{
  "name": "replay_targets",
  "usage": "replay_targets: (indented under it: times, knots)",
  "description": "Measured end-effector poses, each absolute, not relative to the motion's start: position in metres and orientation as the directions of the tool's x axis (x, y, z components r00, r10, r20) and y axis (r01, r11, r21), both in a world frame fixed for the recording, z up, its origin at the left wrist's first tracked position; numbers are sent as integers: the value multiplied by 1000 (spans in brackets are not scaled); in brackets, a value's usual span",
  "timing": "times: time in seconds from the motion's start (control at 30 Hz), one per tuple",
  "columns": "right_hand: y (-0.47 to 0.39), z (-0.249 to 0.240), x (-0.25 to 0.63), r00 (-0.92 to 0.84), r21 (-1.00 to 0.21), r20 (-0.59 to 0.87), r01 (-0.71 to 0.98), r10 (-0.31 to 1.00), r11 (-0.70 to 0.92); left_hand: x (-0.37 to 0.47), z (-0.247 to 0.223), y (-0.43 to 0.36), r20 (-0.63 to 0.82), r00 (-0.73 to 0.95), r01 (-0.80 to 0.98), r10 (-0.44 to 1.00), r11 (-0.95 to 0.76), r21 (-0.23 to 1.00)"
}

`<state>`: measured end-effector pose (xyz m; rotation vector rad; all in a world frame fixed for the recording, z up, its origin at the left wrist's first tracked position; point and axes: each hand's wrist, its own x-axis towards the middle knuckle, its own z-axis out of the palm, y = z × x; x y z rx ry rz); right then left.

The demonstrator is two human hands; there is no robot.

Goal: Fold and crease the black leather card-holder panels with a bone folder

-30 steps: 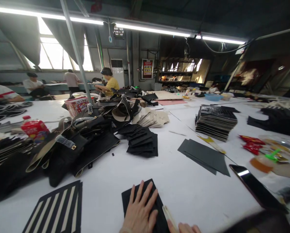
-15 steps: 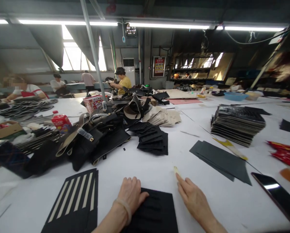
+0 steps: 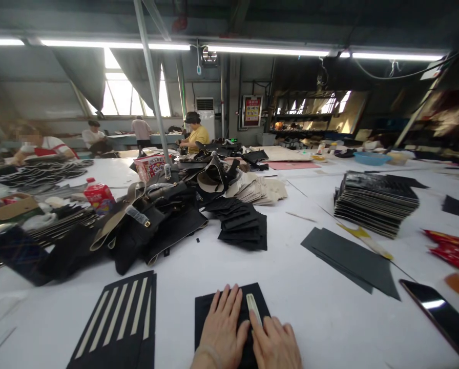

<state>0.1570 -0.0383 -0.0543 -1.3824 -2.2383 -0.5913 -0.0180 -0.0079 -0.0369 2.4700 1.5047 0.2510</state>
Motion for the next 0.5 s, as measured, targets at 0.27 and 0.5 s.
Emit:
replay_targets:
  times: [0.27, 0.5]
  knots:
    - [-24, -45, 173, -604, 348, 611, 786, 512, 511, -24, -39, -4, 25, 490, 819, 872, -470, 329]
    - [5, -28, 147, -434, -11, 362, 883, 825, 469, -18, -33, -6, 6, 462, 836, 887, -437, 332]
